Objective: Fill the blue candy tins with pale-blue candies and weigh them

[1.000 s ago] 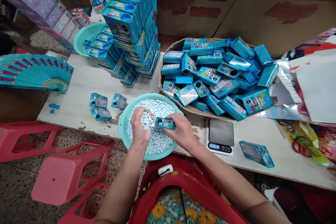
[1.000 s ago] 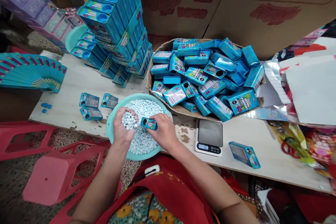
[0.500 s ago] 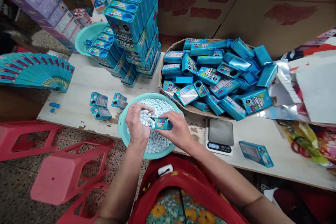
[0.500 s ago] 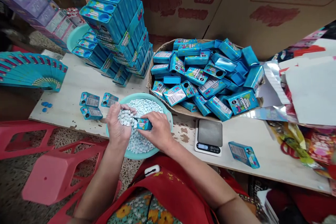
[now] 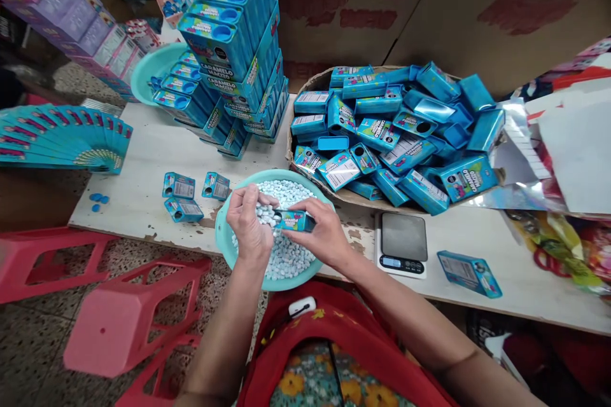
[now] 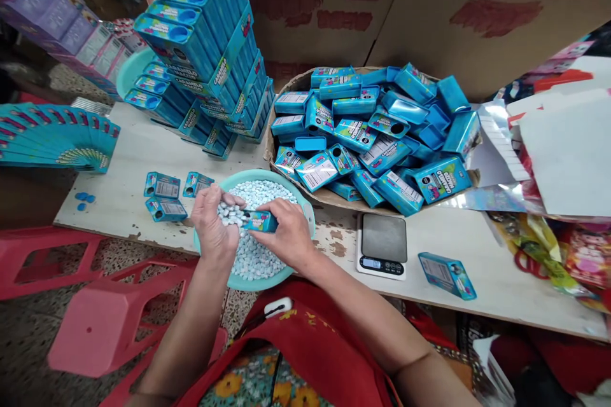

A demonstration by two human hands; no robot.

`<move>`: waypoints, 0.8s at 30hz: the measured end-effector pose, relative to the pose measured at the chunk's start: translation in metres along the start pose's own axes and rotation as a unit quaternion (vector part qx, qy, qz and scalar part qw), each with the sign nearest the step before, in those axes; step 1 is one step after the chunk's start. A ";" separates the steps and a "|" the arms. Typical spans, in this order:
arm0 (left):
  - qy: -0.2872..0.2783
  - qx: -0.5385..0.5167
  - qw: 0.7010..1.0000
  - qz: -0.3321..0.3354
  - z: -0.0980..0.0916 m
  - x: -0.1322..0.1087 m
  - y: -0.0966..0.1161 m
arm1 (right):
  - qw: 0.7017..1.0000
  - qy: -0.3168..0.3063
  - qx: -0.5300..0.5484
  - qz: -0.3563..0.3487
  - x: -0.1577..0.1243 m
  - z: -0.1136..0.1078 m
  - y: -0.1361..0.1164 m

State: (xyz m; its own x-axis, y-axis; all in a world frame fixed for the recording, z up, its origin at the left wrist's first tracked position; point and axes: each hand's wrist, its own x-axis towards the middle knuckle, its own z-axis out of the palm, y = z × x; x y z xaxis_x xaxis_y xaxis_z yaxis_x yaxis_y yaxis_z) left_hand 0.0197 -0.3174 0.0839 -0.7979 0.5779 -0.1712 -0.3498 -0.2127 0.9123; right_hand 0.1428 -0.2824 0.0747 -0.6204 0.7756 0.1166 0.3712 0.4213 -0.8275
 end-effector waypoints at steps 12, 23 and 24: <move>0.038 0.039 0.999 0.003 0.002 0.000 -0.014 | 1.000 0.003 -0.008 0.010 -0.005 0.003 0.000; 0.001 -0.020 0.999 -0.026 0.012 -0.008 -0.013 | 0.999 0.020 0.046 0.022 -0.011 0.001 0.021; -0.003 -0.033 0.999 -0.036 0.013 -0.009 -0.012 | 0.997 0.020 0.066 0.023 -0.012 0.001 0.024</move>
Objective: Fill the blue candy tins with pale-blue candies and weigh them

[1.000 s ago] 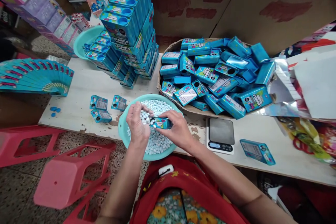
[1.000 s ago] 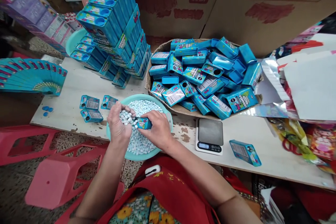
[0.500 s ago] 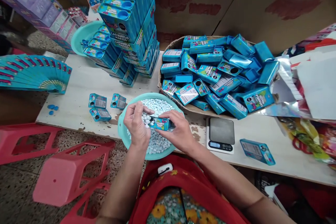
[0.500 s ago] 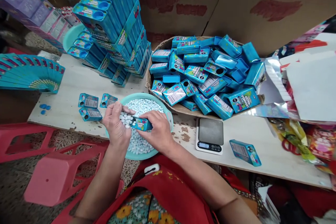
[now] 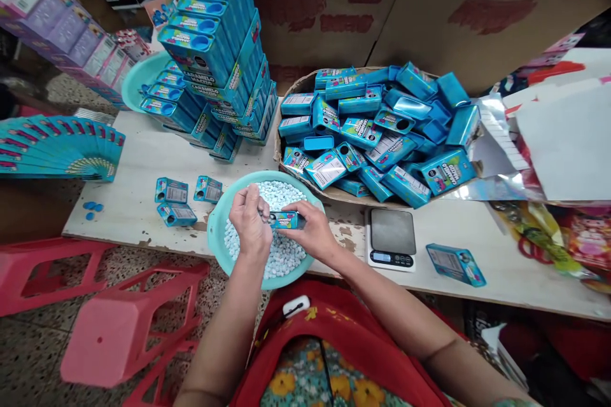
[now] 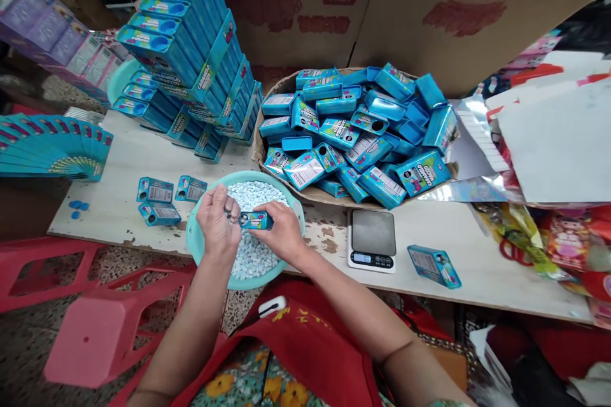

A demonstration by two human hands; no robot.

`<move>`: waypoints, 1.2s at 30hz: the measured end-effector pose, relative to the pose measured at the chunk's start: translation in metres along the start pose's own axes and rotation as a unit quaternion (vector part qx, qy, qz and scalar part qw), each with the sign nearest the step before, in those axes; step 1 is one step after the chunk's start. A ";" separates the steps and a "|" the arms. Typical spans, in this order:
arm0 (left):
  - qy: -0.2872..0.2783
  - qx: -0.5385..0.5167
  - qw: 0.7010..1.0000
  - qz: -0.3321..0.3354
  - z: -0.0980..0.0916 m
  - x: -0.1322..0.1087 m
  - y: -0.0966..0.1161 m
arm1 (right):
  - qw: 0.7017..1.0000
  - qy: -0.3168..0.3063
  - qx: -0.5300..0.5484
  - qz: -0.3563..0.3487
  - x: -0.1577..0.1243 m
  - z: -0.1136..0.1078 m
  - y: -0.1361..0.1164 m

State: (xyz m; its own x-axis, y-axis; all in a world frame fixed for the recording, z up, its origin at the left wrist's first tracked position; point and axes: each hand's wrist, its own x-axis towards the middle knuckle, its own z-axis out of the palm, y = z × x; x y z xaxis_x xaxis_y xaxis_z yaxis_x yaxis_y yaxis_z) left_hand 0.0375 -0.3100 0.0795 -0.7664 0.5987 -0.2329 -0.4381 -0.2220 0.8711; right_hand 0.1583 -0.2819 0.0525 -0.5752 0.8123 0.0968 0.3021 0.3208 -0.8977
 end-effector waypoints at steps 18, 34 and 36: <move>-0.076 0.587 0.772 0.230 -0.046 -0.013 -0.087 | 0.942 0.264 0.073 0.193 -0.140 -0.167 0.116; -0.013 0.550 0.808 0.211 -0.014 -0.066 -0.058 | 0.938 0.269 0.059 0.209 -0.209 -0.206 0.154; 0.004 0.524 0.826 0.207 -0.009 -0.075 -0.059 | 0.938 0.263 0.052 0.219 -0.223 -0.203 0.161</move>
State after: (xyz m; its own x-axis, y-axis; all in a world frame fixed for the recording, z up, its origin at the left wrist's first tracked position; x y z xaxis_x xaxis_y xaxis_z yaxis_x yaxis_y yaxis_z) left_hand 0.1168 -0.3487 0.0420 -0.7533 0.6328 0.1792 0.5060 0.3837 0.7725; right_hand 0.4893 -0.3120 -0.0265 0.0486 0.9920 -0.1163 0.3307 -0.1259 -0.9353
